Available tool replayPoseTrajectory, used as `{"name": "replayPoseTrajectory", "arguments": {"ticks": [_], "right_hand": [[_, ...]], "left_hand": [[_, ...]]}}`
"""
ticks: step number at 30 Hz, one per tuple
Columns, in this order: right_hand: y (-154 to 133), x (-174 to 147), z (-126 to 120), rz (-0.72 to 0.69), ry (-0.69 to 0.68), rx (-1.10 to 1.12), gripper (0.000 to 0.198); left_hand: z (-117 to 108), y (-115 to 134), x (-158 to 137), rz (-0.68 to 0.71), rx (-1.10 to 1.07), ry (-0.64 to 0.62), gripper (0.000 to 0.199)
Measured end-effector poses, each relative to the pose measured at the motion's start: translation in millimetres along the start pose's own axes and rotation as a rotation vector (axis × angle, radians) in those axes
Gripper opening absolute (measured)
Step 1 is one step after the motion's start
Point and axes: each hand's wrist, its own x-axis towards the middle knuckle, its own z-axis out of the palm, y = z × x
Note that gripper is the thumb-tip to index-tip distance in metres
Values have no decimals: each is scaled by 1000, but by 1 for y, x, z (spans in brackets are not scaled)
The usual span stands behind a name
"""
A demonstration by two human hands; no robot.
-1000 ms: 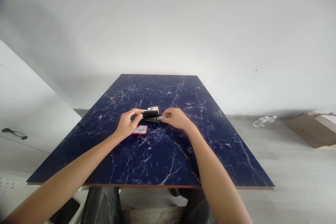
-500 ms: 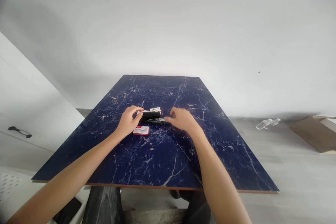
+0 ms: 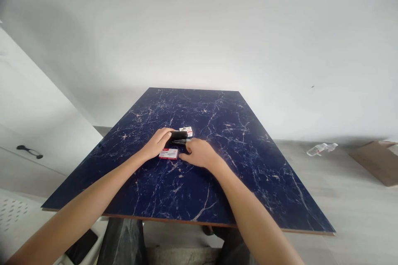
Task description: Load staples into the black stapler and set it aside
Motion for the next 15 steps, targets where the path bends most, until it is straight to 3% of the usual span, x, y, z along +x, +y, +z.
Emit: {"name": "replayPoseTrajectory", "arguments": {"ticks": [7,15], "right_hand": [[-22,-1,17,-40,46,-69,28],[-21,-2,19,-70,73,-6,26]], "left_hand": [[1,-16,2,29,-180,23,38],[3,-16,2,-9,-157,-17,29]]}}
